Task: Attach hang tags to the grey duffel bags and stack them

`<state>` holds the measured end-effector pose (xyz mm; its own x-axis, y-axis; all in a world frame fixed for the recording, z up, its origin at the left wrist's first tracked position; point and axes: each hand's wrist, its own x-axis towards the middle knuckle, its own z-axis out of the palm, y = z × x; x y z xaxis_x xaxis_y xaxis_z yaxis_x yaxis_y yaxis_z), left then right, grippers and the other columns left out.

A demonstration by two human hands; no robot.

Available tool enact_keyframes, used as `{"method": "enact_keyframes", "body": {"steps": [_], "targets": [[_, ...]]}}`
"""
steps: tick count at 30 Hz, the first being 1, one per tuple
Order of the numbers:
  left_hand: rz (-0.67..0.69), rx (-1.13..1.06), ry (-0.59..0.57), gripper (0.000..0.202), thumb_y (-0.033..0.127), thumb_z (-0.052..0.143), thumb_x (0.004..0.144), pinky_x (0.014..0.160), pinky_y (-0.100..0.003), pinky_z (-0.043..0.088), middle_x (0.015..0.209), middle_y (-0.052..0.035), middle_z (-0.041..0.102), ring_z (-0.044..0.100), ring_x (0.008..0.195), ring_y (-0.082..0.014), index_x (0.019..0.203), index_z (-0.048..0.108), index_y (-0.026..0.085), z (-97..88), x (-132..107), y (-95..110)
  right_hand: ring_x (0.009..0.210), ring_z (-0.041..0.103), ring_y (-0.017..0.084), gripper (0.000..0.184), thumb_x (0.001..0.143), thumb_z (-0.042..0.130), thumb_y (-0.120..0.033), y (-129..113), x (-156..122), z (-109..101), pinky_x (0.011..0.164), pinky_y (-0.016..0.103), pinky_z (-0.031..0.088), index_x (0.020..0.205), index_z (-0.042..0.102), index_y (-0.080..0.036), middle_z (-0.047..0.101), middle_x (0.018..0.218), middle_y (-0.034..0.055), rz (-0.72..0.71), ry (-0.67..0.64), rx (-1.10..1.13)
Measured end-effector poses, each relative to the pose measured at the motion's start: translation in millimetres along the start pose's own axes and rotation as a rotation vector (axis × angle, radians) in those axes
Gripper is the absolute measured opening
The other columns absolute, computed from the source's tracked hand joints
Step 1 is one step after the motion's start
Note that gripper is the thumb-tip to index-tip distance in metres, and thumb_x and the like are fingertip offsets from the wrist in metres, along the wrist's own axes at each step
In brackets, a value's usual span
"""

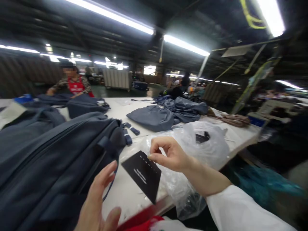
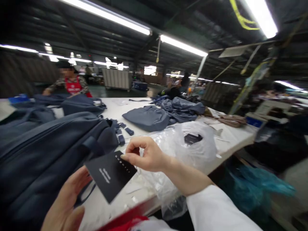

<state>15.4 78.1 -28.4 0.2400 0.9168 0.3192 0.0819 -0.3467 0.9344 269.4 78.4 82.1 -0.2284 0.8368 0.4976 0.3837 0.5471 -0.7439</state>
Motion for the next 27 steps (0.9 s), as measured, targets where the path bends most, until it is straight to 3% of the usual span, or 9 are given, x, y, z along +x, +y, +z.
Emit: {"method": "enact_keyframes", "body": {"steps": [2, 5, 7, 10, 13, 17, 21, 24, 27], "targets": [[-0.086, -0.084, -0.082, 0.077, 0.055, 0.068, 0.076, 0.108, -0.052, 0.045, 0.147, -0.0087, 0.048, 0.047, 0.132, -0.0392, 0.144, 0.043, 0.029, 1.9, -6.3, 1.9, 0.057, 0.046, 0.01, 0.025, 0.082, 0.068, -0.033, 18.2, 6.6, 38.8, 0.055, 0.025, 0.035, 0.065, 0.059, -0.017, 0.054, 0.061, -0.0009, 0.063, -0.091, 0.219], [-0.175, -0.026, -0.136, 0.088, 0.04, 0.078, 0.07, 0.111, -0.052, 0.042, 0.147, -0.0117, 0.047, 0.048, 0.131, -0.0378, 0.147, 0.036, 0.028, 5.4, -16.0, -8.1, 0.054, 0.044, 0.01, 0.03, 0.078, 0.071, -0.04, 45.3, 6.4, 94.8, 0.054, 0.024, 0.034, 0.065, 0.057, -0.017, 0.052, 0.059, -0.0018, 0.27, -0.148, 0.541], [-0.226, 0.064, -0.099, 0.088, 0.035, 0.081, 0.066, 0.114, -0.056, 0.035, 0.145, -0.0137, 0.049, 0.045, 0.132, -0.0398, 0.144, 0.042, 0.026, 5.5, -22.9, -20.3, 0.052, 0.044, 0.01, 0.033, 0.073, 0.075, -0.043, 59.3, 2.3, 123.1, 0.053, 0.023, 0.034, 0.063, 0.056, -0.017, 0.051, 0.058, -0.0024, 0.412, -0.157, 0.714], [-0.282, 0.13, 0.019, 0.083, 0.038, 0.082, 0.064, 0.118, -0.057, 0.026, 0.142, -0.0151, 0.051, 0.039, 0.137, -0.0401, 0.138, 0.049, 0.022, -0.1, -27.8, -38.3, 0.05, 0.04, 0.008, 0.035, 0.068, 0.078, -0.04, 71.2, -3.8, 145.7, 0.05, 0.023, 0.029, 0.06, 0.054, -0.017, 0.048, 0.055, -0.0034, 0.529, -0.204, 0.909], [-0.245, 0.095, 0.049, 0.064, 0.039, 0.076, 0.071, 0.114, -0.049, 0.034, 0.134, -0.0118, 0.058, 0.049, 0.129, -0.0332, 0.129, 0.055, 0.021, -8.0, -23.2, -49.1, 0.05, 0.036, 0.008, 0.038, 0.065, 0.079, -0.039, 77.8, -6.9, 151.6, 0.049, 0.023, 0.026, 0.055, 0.049, -0.017, 0.042, 0.053, -0.0039, 0.614, -0.246, 1.052], [-0.3, 0.003, -0.119, 0.024, 0.036, 0.067, 0.08, 0.082, -0.036, 0.051, 0.095, -0.0068, 0.072, 0.065, 0.089, -0.0256, 0.096, 0.07, 0.019, -6.0, -15.1, -55.3, 0.052, 0.037, 0.009, 0.037, 0.067, 0.076, -0.041, 90.6, -10.0, 151.1, 0.05, 0.023, 0.028, 0.059, 0.049, -0.017, 0.044, 0.057, -0.0031, 0.701, -0.217, 1.032], [-0.378, -0.081, -0.151, 0.03, 0.046, 0.065, 0.083, 0.066, -0.029, 0.046, 0.082, -0.0054, 0.069, 0.061, 0.076, -0.0217, 0.083, 0.07, 0.017, 3.3, -16.2, -62.4, 0.053, 0.034, 0.008, 0.035, 0.065, 0.078, -0.043, 100.3, -13.7, 140.8, 0.052, 0.022, 0.025, 0.074, 0.056, -0.017, 0.043, 0.059, -0.0056, 0.68, -0.311, 0.841], [-0.526, -0.268, -0.134, 0.04, 0.055, 0.068, 0.078, 0.059, -0.027, 0.044, 0.074, -0.0037, 0.066, 0.058, 0.067, -0.0193, 0.085, 0.069, 0.015, 3.8, -17.6, -64.4, 0.057, 0.033, 0.009, 0.044, 0.057, 0.086, -0.035, 101.2, -17.3, 129.3, 0.055, 0.022, 0.027, 0.09, 0.061, -0.018, 0.038, 0.062, -0.0079, 0.474, -0.423, 0.477], [-0.64, -0.454, -0.026, 0.052, 0.061, 0.071, 0.071, 0.064, -0.029, 0.047, 0.085, -0.0071, 0.07, 0.062, 0.074, -0.0221, 0.096, 0.07, 0.014, 1.4, -17.1, -61.4, 0.064, 0.039, 0.01, 0.046, 0.06, 0.086, -0.033, 102.2, -21.8, 124.0, 0.06, 0.023, 0.032, 0.097, 0.063, -0.02, 0.043, 0.068, -0.0067, 0.336, -0.442, 0.171]]}}
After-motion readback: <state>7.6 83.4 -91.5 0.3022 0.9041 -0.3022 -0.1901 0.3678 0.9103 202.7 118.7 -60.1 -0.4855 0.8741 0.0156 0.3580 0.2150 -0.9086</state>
